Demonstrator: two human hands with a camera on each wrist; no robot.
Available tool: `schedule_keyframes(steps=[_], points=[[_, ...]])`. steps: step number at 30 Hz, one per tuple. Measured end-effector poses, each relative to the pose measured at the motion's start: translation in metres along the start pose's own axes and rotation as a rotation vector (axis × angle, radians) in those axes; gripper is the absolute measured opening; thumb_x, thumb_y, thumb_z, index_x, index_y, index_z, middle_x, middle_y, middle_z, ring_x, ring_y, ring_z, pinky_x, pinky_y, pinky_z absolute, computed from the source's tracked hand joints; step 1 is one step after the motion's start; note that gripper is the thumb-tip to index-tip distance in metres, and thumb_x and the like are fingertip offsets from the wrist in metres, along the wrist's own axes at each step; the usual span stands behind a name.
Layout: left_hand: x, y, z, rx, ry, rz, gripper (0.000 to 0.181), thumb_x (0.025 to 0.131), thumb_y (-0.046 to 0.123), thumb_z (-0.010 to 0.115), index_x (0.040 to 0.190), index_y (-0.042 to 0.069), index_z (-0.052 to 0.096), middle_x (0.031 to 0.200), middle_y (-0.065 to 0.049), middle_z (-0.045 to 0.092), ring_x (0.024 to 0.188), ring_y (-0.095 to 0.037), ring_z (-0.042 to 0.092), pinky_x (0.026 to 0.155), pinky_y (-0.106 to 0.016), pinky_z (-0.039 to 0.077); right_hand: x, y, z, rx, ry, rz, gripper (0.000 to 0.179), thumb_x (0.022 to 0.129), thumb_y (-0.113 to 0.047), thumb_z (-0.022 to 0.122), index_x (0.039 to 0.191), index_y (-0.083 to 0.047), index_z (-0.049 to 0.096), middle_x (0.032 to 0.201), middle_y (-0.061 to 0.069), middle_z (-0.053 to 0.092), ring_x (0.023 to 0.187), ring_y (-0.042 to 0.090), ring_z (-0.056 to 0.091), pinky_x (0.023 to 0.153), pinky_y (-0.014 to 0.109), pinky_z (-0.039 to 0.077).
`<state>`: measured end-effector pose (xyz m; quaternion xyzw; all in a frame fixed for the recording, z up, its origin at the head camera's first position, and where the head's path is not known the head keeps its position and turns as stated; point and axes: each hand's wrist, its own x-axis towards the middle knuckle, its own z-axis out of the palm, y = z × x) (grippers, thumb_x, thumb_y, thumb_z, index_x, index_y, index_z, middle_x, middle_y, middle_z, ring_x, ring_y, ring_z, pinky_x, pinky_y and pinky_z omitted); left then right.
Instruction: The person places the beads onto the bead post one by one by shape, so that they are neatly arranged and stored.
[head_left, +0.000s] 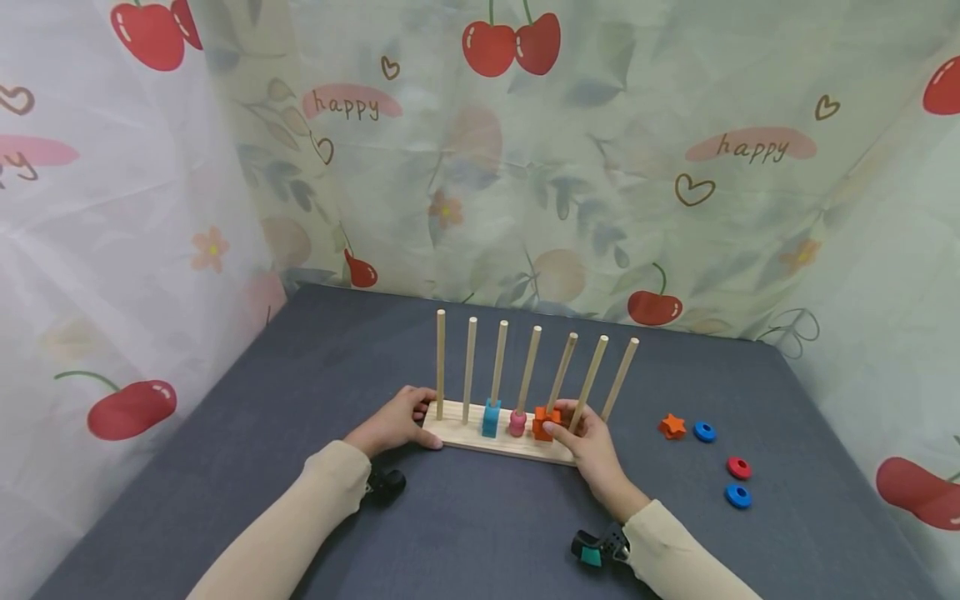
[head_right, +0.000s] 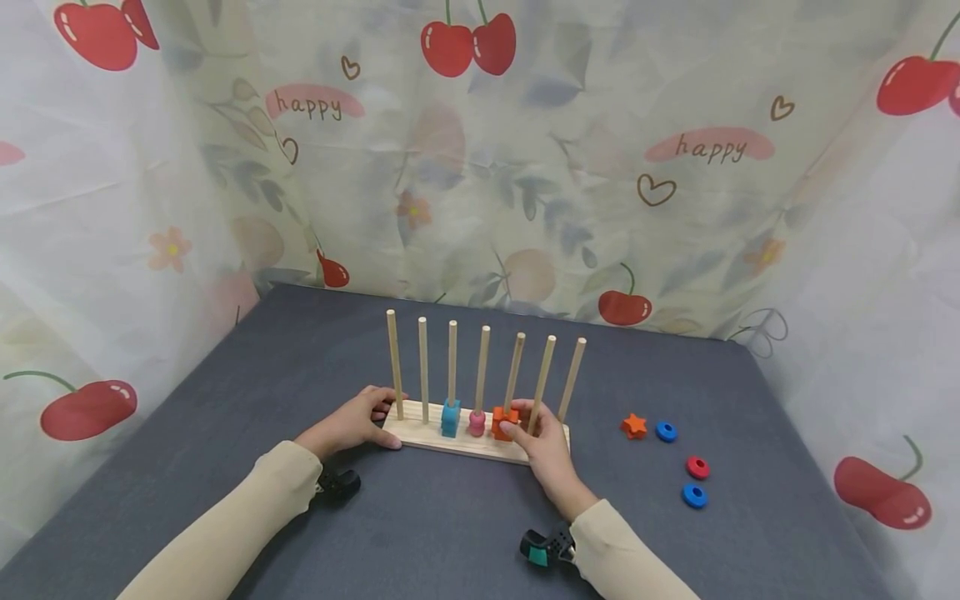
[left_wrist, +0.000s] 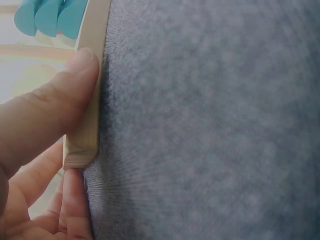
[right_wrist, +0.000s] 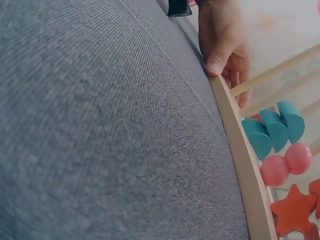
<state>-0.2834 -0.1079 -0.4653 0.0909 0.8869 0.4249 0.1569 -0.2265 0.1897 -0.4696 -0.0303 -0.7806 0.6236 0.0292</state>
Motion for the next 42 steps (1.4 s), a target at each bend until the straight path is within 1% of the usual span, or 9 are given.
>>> schedule_keyframes(steps=[5,8,12,22,25,30,32,38,42], points=[[-0.002,0.001,0.000,0.001,0.000,-0.009,0.081,0.069,0.014,0.088,0.138,0.004,0.048,0.124,-0.013,0.047,0.116,-0.027,0.049,0.102,-0.045,0.041,-0.001,-0.007,-0.004,0.014,-0.023,-0.001,0.045,0.088,-0.013,0.071,0.129,-0.007,0.053,0.129,0.014,0.057,0.117,0.026,0.053,0.097,0.034,0.044],[-0.002,0.000,0.000,0.002,0.002,-0.009,0.081,0.069,0.014,0.088,0.138,0.004,0.049,0.124,-0.013,0.047,0.116,-0.027,0.049,0.103,-0.045,0.041,-0.002,-0.021,-0.008,0.013,-0.054,-0.061,0.052,0.089,-0.013,0.070,0.135,-0.007,0.047,0.136,0.015,0.051,0.127,0.031,0.047,0.108,0.049,0.037],[-0.001,-0.001,0.000,0.000,0.003,-0.004,0.081,0.069,0.014,0.088,0.138,0.003,0.048,0.124,-0.013,0.046,0.116,-0.027,0.049,0.103,-0.045,0.041,-0.002,-0.048,-0.014,0.016,-0.077,-0.183,0.066,0.088,-0.011,0.070,0.144,-0.009,0.036,0.144,0.016,0.044,0.137,0.033,0.037,0.113,0.056,0.025],[0.000,-0.002,0.002,-0.007,0.007,-0.007,0.080,0.069,0.014,0.088,0.138,0.004,0.049,0.123,-0.012,0.047,0.115,-0.026,0.049,0.102,-0.045,0.041,-0.009,-0.106,-0.029,-0.041,-0.051,-0.524,0.094,0.086,0.005,0.068,0.156,-0.015,0.007,0.154,0.012,0.030,0.144,0.027,0.025,0.117,0.050,0.017],[0.000,-0.002,0.002,-0.006,0.010,-0.005,0.080,0.068,0.014,0.089,0.137,0.004,0.049,0.123,-0.012,0.047,0.114,-0.026,0.049,0.102,-0.045,0.042,-0.013,-0.116,-0.034,-0.082,-0.033,-0.601,0.097,0.083,0.009,0.068,0.156,-0.017,0.009,0.155,0.011,0.028,0.145,0.025,0.023,0.118,0.043,0.017],[0.000,-0.003,0.001,-0.004,0.007,0.001,0.080,0.068,0.014,0.088,0.137,0.004,0.049,0.123,-0.013,0.047,0.115,-0.026,0.049,0.102,-0.045,0.041,-0.019,-0.125,-0.046,-0.083,0.001,-0.739,0.093,0.079,0.019,0.066,0.154,-0.011,0.020,0.152,0.016,0.034,0.142,0.016,0.029,0.115,0.020,0.023],[0.000,-0.002,0.001,-0.002,0.005,0.003,0.080,0.069,0.014,0.088,0.137,0.004,0.049,0.123,-0.013,0.047,0.115,-0.027,0.049,0.102,-0.045,0.041,-0.019,-0.125,-0.054,-0.068,0.021,-0.782,0.089,0.079,0.022,0.064,0.152,-0.008,0.024,0.149,0.016,0.037,0.140,0.012,0.033,0.113,0.018,0.026],[0.000,-0.002,0.000,0.006,-0.002,0.016,0.079,0.069,0.015,0.088,0.137,0.003,0.049,0.124,-0.013,0.047,0.114,-0.026,0.050,0.102,-0.045,0.041,-0.020,-0.111,-0.081,0.020,0.079,-0.809,0.075,0.081,0.024,0.060,0.147,-0.001,0.034,0.143,0.015,0.046,0.133,0.014,0.042,0.109,0.018,0.032],[0.000,-0.001,-0.001,-0.001,-0.003,0.029,0.080,0.069,0.013,0.088,0.137,0.002,0.049,0.123,-0.014,0.047,0.113,-0.026,0.050,0.102,-0.044,0.041,-0.017,-0.095,-0.101,-0.040,0.177,-0.708,0.067,0.085,0.016,0.061,0.145,-0.004,0.039,0.140,0.008,0.050,0.130,0.010,0.046,0.106,0.016,0.035]])
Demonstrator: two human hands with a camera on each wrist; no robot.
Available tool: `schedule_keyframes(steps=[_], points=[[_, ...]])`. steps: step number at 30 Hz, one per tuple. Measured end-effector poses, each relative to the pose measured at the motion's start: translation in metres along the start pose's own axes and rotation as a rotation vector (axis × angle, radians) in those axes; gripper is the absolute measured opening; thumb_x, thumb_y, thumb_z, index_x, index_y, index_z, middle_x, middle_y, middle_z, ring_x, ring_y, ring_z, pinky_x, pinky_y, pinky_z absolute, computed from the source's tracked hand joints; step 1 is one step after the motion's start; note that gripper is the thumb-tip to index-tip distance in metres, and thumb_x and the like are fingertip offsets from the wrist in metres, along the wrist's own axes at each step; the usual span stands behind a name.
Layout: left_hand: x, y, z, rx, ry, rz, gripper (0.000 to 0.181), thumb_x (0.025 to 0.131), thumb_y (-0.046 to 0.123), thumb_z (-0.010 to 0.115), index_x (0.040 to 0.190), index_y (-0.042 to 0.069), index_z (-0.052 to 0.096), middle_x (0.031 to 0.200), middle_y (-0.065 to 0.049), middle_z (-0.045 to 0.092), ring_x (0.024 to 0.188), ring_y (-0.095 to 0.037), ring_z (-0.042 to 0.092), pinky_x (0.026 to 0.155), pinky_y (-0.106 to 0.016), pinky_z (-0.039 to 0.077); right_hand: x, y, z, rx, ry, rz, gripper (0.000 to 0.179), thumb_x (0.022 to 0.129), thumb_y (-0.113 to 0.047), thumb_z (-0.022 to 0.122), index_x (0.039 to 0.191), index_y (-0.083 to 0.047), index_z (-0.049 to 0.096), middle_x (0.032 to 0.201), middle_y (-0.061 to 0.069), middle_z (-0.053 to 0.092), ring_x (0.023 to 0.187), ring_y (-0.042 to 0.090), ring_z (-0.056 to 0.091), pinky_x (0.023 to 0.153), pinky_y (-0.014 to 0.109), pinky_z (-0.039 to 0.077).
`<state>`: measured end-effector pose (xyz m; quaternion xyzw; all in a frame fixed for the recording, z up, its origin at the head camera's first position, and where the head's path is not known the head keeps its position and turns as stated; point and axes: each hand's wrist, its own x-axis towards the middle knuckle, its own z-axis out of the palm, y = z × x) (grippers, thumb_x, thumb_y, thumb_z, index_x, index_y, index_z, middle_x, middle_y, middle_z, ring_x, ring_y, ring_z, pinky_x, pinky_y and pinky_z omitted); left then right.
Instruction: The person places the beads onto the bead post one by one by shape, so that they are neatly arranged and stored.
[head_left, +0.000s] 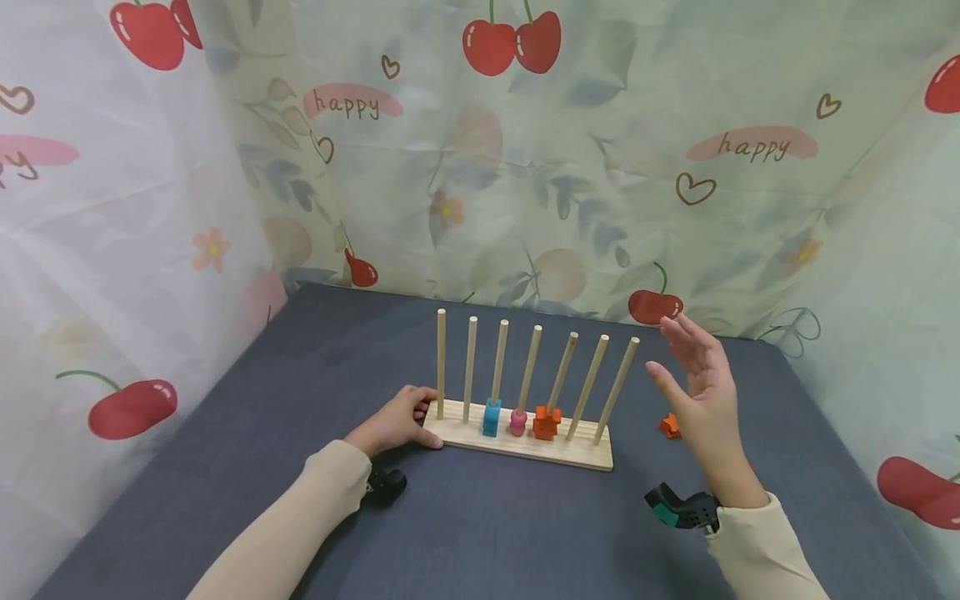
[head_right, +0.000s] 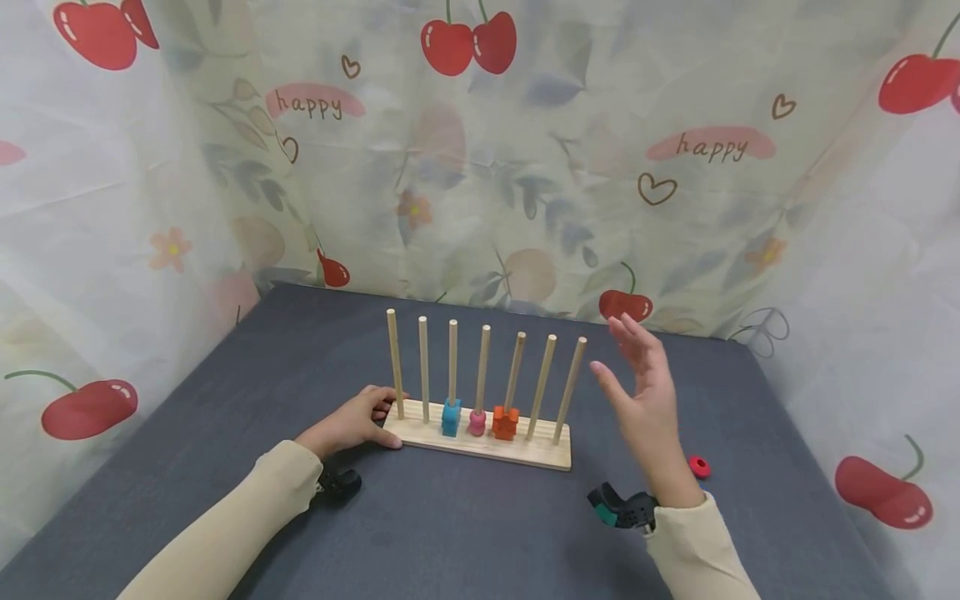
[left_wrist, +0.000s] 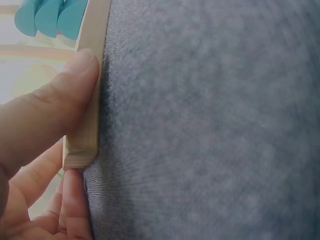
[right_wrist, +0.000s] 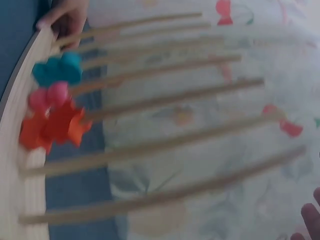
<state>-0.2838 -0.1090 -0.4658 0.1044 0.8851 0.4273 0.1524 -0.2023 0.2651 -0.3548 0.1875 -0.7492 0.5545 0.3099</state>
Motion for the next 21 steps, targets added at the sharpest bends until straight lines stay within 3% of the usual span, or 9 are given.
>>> schedule_keyframes(steps=[5,7,13,21], points=[[0.001,0.000,0.000,-0.005,0.001,-0.007,0.080,0.069,0.014,0.088,0.138,0.003,0.049,0.124,-0.014,0.046,0.114,-0.026,0.049,0.102,-0.044,0.041,-0.008,0.026,-0.019,-0.196,0.033,0.200,0.060,0.091,-0.002,0.064,0.145,-0.013,0.040,0.139,0.005,0.051,0.127,0.003,0.046,0.103,0.012,0.036],[0.001,-0.001,0.000,-0.006,0.002,-0.013,0.080,0.069,0.014,0.088,0.138,0.003,0.049,0.125,-0.014,0.045,0.115,-0.027,0.049,0.102,-0.045,0.041,-0.012,0.037,-0.025,-0.254,0.012,0.289,0.059,0.093,-0.011,0.064,0.146,-0.014,0.038,0.141,0.009,0.049,0.132,0.010,0.045,0.108,0.020,0.035],[0.000,0.000,0.001,-0.007,0.007,-0.021,0.080,0.069,0.014,0.088,0.138,0.003,0.049,0.125,-0.014,0.045,0.115,-0.027,0.048,0.102,-0.045,0.041,-0.022,0.067,-0.038,-0.305,-0.111,0.503,0.065,0.096,-0.028,0.061,0.150,-0.007,0.030,0.150,0.021,0.038,0.140,0.038,0.032,0.112,0.057,0.026],[0.001,-0.003,0.002,-0.007,0.005,-0.025,0.081,0.069,0.015,0.088,0.138,0.004,0.048,0.125,-0.013,0.045,0.116,-0.027,0.048,0.103,-0.045,0.041,-0.033,0.103,-0.048,-0.394,-0.312,0.661,0.065,0.096,-0.021,0.061,0.149,0.002,0.028,0.150,0.028,0.033,0.140,0.044,0.028,0.109,0.059,0.027]])
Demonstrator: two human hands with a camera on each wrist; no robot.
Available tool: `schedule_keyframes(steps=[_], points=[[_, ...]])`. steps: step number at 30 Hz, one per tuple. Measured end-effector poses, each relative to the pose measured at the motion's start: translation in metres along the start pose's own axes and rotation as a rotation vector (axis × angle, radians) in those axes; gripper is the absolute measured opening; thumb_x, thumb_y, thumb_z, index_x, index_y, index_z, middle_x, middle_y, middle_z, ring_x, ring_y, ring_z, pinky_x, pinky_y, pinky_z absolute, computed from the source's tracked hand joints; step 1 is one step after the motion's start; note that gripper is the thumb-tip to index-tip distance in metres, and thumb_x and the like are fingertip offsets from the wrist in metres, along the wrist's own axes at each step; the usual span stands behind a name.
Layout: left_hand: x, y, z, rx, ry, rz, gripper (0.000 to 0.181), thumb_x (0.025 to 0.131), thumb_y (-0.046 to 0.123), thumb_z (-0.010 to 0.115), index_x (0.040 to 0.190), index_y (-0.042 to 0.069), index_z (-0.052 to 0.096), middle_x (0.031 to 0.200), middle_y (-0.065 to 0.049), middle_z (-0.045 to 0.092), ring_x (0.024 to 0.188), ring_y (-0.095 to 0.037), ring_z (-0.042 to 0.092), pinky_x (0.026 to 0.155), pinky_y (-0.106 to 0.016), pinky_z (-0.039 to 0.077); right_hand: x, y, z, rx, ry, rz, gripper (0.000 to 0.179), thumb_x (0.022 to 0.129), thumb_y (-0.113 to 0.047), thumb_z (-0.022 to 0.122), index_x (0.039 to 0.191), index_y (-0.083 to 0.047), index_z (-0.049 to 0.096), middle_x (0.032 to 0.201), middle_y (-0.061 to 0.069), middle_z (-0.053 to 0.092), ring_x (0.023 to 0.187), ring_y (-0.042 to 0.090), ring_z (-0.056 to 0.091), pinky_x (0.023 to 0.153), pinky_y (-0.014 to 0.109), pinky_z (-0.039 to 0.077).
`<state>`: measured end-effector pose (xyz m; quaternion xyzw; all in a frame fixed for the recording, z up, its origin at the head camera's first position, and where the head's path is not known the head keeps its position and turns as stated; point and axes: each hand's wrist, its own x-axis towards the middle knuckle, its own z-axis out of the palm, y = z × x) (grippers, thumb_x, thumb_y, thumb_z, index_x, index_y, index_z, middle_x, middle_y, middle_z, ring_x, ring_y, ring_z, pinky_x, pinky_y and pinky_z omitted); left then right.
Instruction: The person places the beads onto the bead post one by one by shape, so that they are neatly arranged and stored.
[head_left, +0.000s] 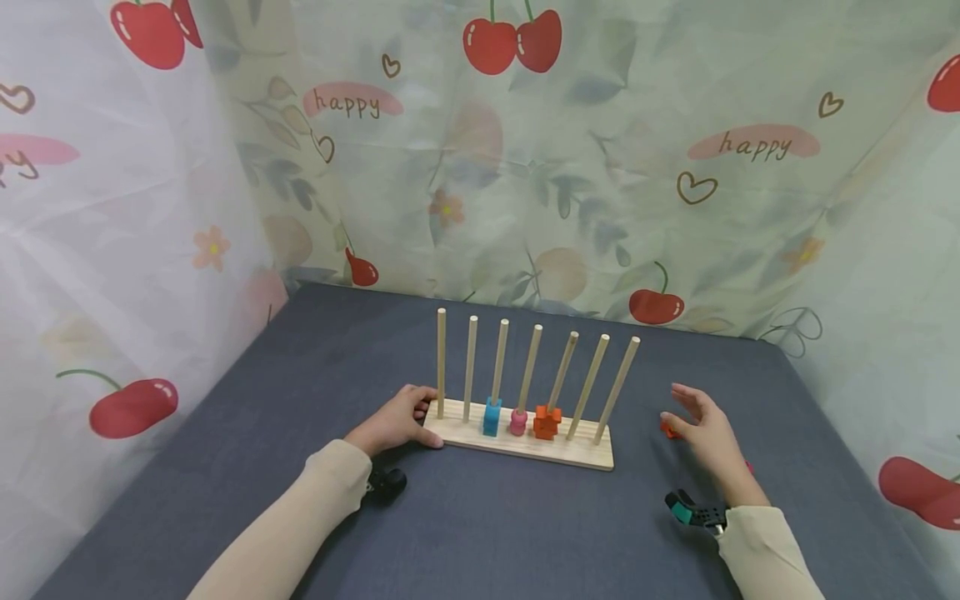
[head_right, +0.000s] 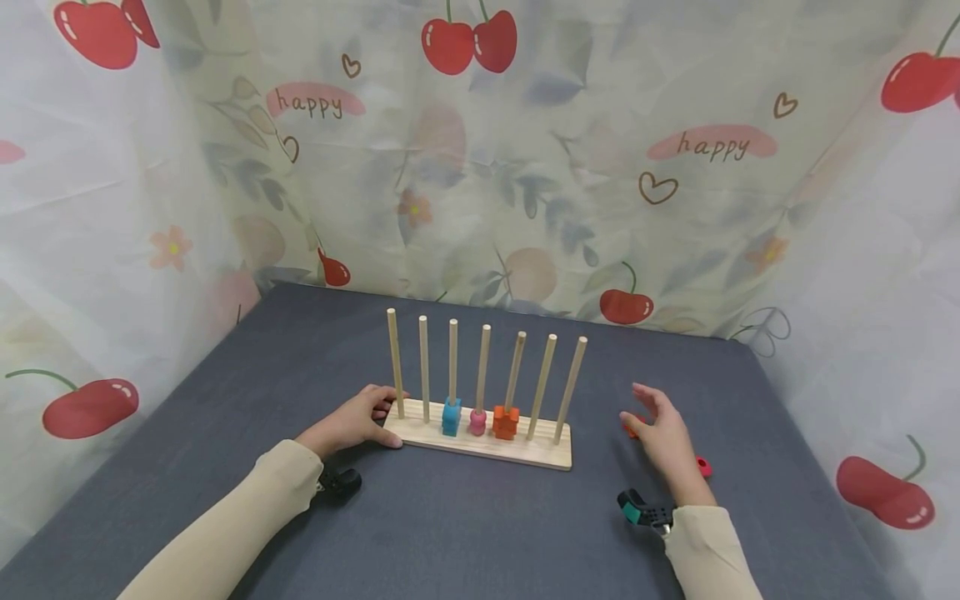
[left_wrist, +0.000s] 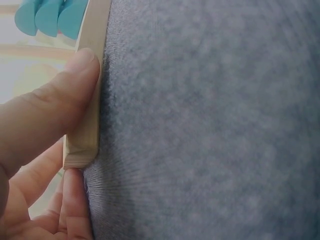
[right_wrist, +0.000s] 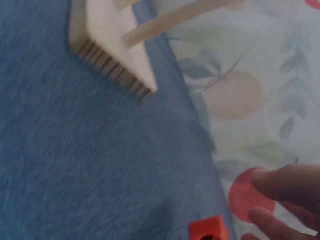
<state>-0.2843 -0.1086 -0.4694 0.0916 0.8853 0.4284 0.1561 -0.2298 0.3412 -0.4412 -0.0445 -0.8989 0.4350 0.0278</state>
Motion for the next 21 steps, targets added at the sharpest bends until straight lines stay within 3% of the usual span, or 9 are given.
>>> schedule_keyframes(steps=[6,14,21], points=[[0.002,-0.001,0.001,-0.005,0.003,-0.005,0.080,0.069,0.015,0.088,0.138,0.004,0.049,0.125,-0.013,0.045,0.116,-0.027,0.049,0.103,-0.045,0.041,0.003,0.015,0.004,-0.070,-0.081,-0.005,0.059,0.095,-0.014,0.061,0.143,0.007,0.035,0.145,0.032,0.037,0.132,0.046,0.038,0.104,0.057,0.036],[0.002,-0.002,0.003,-0.002,0.006,-0.007,0.080,0.068,0.014,0.088,0.137,0.005,0.049,0.124,-0.012,0.046,0.114,-0.026,0.048,0.102,-0.045,0.041,0.004,0.021,0.006,-0.166,-0.080,0.042,0.050,0.093,-0.012,0.062,0.137,0.005,0.046,0.139,0.032,0.043,0.122,0.043,0.042,0.103,0.060,0.032],[0.002,-0.001,0.002,-0.006,0.007,-0.004,0.080,0.068,0.013,0.088,0.138,0.004,0.049,0.125,-0.013,0.046,0.116,-0.027,0.048,0.102,-0.045,0.041,0.005,0.019,0.007,-0.218,-0.032,0.031,0.041,0.094,-0.013,0.062,0.131,0.005,0.054,0.133,0.032,0.049,0.116,0.042,0.047,0.099,0.059,0.036]])
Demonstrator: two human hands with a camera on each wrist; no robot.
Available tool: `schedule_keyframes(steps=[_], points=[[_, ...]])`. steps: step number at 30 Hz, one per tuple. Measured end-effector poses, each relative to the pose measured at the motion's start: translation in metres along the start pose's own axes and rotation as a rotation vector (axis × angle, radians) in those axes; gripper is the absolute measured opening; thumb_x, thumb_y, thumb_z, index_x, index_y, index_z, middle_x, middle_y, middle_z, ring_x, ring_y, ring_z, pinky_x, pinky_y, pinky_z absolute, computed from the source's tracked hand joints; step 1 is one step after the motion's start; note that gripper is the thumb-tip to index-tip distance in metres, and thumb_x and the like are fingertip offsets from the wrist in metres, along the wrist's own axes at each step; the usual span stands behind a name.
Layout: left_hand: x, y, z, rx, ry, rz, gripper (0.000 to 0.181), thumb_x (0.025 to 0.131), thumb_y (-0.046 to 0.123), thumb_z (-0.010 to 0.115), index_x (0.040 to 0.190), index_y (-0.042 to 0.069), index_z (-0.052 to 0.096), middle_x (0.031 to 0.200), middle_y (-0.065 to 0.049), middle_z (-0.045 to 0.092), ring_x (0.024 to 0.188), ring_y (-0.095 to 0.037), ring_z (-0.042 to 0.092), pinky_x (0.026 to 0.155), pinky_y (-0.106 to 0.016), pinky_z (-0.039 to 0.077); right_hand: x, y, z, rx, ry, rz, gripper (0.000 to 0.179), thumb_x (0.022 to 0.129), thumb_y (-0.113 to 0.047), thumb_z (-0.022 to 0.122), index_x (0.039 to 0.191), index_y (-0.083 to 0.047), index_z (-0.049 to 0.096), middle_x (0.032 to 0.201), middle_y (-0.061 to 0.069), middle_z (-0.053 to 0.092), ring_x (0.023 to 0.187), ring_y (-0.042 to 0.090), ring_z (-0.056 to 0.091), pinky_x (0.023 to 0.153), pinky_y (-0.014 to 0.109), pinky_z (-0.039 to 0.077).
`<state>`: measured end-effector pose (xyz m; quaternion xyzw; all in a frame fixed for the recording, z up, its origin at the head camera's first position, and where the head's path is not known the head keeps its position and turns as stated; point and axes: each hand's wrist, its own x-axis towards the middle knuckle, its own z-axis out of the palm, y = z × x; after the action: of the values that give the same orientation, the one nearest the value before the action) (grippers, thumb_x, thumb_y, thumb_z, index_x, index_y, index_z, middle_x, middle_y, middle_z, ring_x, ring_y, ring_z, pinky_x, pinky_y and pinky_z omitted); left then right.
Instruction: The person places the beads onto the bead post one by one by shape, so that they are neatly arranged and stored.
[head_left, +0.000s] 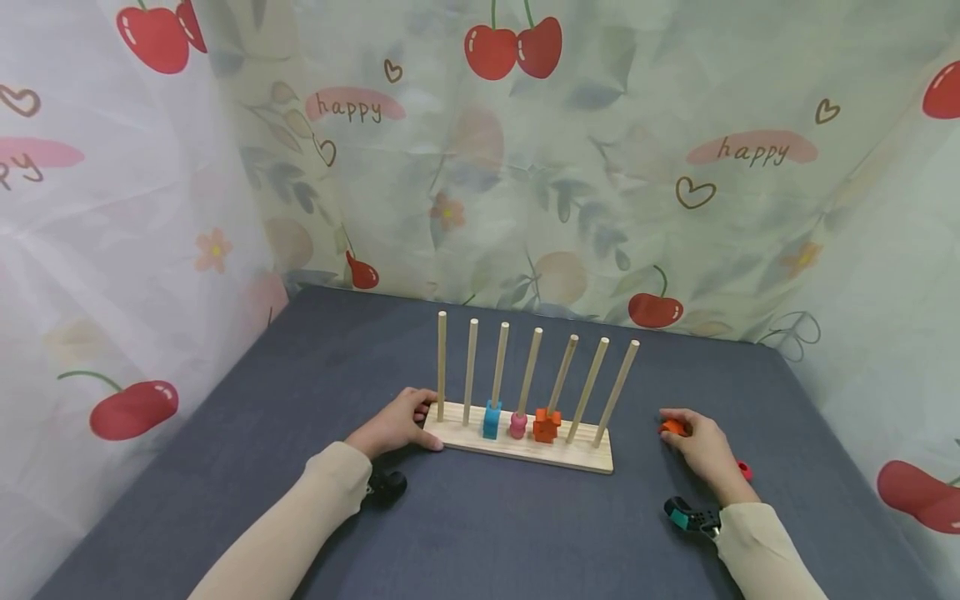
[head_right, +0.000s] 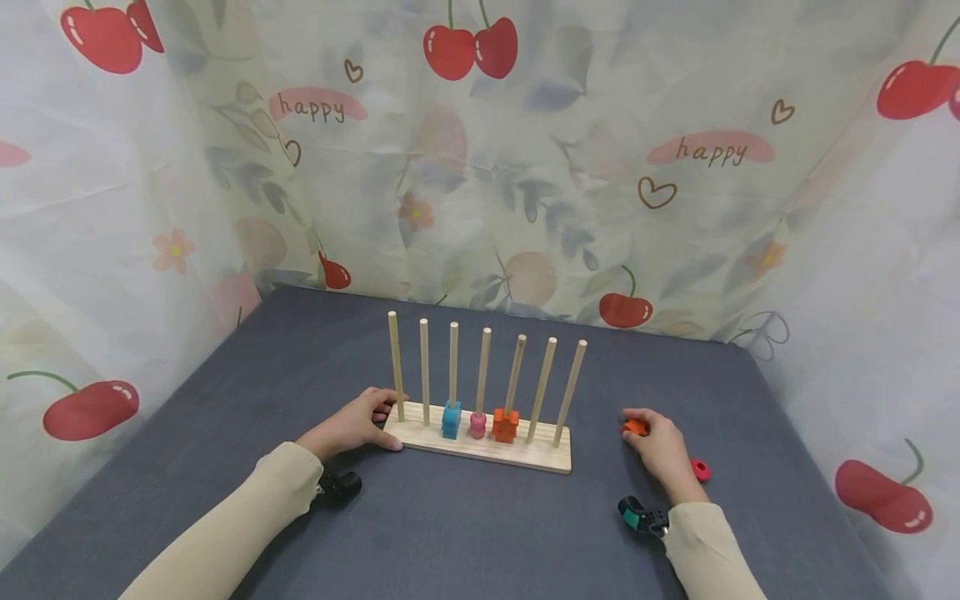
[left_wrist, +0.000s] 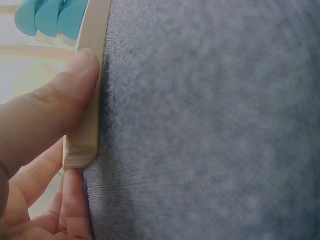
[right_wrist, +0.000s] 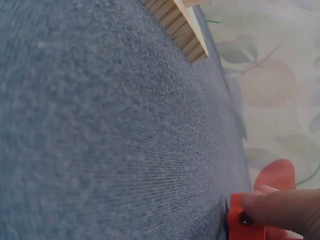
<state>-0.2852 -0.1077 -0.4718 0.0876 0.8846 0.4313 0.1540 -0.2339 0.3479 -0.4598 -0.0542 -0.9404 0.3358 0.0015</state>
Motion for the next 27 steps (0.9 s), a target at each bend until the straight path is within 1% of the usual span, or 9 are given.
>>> schedule_keyframes(steps=[4,6,10,13,14,18,21,24,27], points=[[0.000,0.000,-0.001,-0.003,-0.004,-0.006,0.080,0.069,0.013,0.088,0.138,0.005,0.049,0.125,-0.013,0.046,0.116,-0.027,0.048,0.102,-0.045,0.041,0.000,-0.001,0.002,0.014,0.027,-0.004,0.044,0.095,-0.023,0.063,0.130,0.002,0.056,0.132,0.029,0.052,0.115,0.041,0.051,0.097,0.056,0.039],[0.000,0.000,-0.001,-0.001,-0.005,-0.010,0.080,0.069,0.014,0.088,0.138,0.005,0.049,0.125,-0.012,0.046,0.117,-0.027,0.048,0.102,-0.046,0.041,-0.001,-0.004,0.003,0.046,0.037,0.006,0.047,0.095,-0.030,0.062,0.132,-0.001,0.057,0.131,0.027,0.054,0.112,0.037,0.054,0.093,0.052,0.043],[0.000,0.000,-0.001,0.002,-0.006,-0.010,0.080,0.069,0.014,0.088,0.138,0.005,0.049,0.124,-0.012,0.046,0.116,-0.027,0.049,0.102,-0.046,0.041,-0.001,-0.011,0.003,0.300,0.020,0.016,0.050,0.097,-0.031,0.058,0.137,-0.001,0.050,0.129,0.023,0.052,0.105,0.021,0.062,0.088,0.040,0.054],[0.000,0.000,-0.001,0.007,-0.008,-0.008,0.080,0.069,0.015,0.088,0.138,0.005,0.049,0.124,-0.012,0.046,0.116,-0.027,0.049,0.102,-0.045,0.042,-0.004,-0.018,0.003,0.503,0.002,0.005,0.050,0.098,-0.026,0.056,0.138,0.002,0.044,0.127,0.019,0.048,0.100,0.011,0.064,0.085,0.035,0.055],[0.000,0.000,-0.002,0.008,-0.009,-0.008,0.080,0.069,0.015,0.088,0.138,0.005,0.049,0.124,-0.012,0.046,0.116,-0.027,0.049,0.102,-0.045,0.042,-0.005,-0.020,0.002,0.543,0.000,0.000,0.051,0.098,-0.026,0.057,0.138,0.002,0.044,0.125,0.017,0.048,0.098,0.008,0.064,0.085,0.034,0.055],[0.000,0.000,-0.002,0.009,-0.011,-0.009,0.080,0.069,0.015,0.088,0.138,0.005,0.049,0.125,-0.012,0.046,0.116,-0.027,0.049,0.102,-0.045,0.041,-0.007,-0.028,0.001,0.613,-0.008,-0.013,0.055,0.096,-0.033,0.059,0.137,0.000,0.045,0.121,0.011,0.051,0.096,0.003,0.064,0.088,0.030,0.053],[0.000,0.000,-0.001,0.004,-0.010,-0.011,0.079,0.069,0.015,0.088,0.138,0.005,0.049,0.125,-0.012,0.046,0.116,-0.027,0.048,0.102,-0.045,0.041,-0.005,-0.028,0.001,0.675,-0.014,-0.024,0.056,0.092,-0.035,0.065,0.136,-0.006,0.048,0.122,0.008,0.054,0.100,0.004,0.065,0.089,0.024,0.051],[0.000,0.001,-0.001,0.000,-0.008,-0.011,0.079,0.069,0.015,0.088,0.138,0.005,0.049,0.125,-0.012,0.046,0.116,-0.026,0.048,0.102,-0.045,0.041,-0.004,-0.029,0.002,0.719,-0.004,-0.044,0.059,0.086,-0.031,0.073,0.137,-0.011,0.050,0.122,0.002,0.054,0.102,0.002,0.065,0.087,0.016,0.050],[0.000,0.001,-0.001,0.000,-0.007,-0.011,0.080,0.069,0.014,0.088,0.138,0.005,0.049,0.125,-0.012,0.046,0.116,-0.026,0.048,0.102,-0.045,0.041,-0.010,-0.041,-0.001,0.734,0.015,-0.082,0.061,0.085,-0.027,0.075,0.138,-0.013,0.049,0.122,-0.003,0.051,0.101,0.000,0.064,0.085,0.012,0.049]])
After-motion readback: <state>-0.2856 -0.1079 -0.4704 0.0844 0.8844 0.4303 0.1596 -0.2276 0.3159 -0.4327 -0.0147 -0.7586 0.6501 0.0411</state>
